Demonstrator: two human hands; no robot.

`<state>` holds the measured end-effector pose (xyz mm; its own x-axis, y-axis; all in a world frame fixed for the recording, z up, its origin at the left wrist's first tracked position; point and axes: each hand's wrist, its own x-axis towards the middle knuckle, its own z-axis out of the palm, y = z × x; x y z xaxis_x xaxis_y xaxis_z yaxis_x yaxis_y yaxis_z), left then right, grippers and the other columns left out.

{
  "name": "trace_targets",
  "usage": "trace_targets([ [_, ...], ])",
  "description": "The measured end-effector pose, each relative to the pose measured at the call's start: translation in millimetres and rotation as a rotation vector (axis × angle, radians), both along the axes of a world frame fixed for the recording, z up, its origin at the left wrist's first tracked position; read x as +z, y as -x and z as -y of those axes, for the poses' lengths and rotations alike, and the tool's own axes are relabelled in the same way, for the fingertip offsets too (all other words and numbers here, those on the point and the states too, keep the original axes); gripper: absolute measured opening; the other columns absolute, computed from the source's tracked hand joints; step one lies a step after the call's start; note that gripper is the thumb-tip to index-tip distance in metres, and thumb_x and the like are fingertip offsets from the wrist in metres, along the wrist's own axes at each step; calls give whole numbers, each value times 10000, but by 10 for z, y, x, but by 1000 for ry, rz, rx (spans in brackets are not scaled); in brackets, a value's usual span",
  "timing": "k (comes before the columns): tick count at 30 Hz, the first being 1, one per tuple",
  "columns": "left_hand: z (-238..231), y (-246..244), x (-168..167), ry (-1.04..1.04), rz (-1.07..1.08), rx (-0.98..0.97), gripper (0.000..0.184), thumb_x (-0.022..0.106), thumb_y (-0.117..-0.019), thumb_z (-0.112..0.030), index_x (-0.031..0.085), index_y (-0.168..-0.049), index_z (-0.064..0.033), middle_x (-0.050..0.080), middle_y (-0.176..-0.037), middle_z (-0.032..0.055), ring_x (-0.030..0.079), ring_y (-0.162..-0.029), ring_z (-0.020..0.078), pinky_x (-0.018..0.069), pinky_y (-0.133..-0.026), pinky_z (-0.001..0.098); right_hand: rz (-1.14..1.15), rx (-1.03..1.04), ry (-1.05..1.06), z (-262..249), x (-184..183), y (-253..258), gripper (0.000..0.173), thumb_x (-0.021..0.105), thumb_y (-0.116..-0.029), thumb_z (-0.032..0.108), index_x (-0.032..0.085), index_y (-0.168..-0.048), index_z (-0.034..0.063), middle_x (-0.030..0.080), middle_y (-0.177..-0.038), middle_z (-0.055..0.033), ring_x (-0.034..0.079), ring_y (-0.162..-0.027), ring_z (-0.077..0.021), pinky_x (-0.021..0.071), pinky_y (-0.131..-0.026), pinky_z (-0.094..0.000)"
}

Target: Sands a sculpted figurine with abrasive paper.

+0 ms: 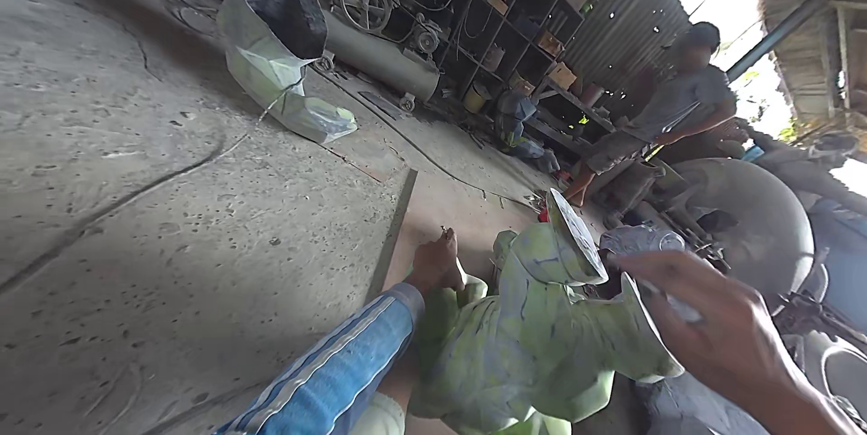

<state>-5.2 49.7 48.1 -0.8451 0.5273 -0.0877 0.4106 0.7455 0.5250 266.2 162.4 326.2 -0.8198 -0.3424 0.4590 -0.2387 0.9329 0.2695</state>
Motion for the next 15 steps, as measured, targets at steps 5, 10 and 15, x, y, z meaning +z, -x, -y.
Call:
trace_targets([
  [5, -24, -27, 11, 16, -14, -3, 1280, 921, -510, -525, 349, -1570, -90, 628, -1374, 111, 703, -990, 334, 572, -762, 564, 33, -78, 160, 79, 54, 349, 335, 528, -975, 190, 742, -1230, 233, 706, -1150, 113, 667, -1021, 9, 603, -842, -237],
  [10, -40, -27, -23, 35, -28, 3, 1290, 896, -518, -557, 339, -1576, -73, 637, -1360, 118, 707, -980, 316, 575, -753, 536, 70, -102, 18, 100, -58, 484, 369, 533, -974, 175, 721, -1290, 207, 702, -1206, 64, 672, -1042, -27, 596, -863, -262],
  [15, -15, -4, -42, 25, -17, 23, 1256, 903, -495, -554, 385, -1541, -92, 687, -1234, 123, 711, -944, 321, 576, -726, 540, 121, -120, -153, 25, -56, 395, 402, 532, -959, 188, 706, -1321, 217, 715, -1176, 51, 701, -982, -87, 614, -800, -327],
])
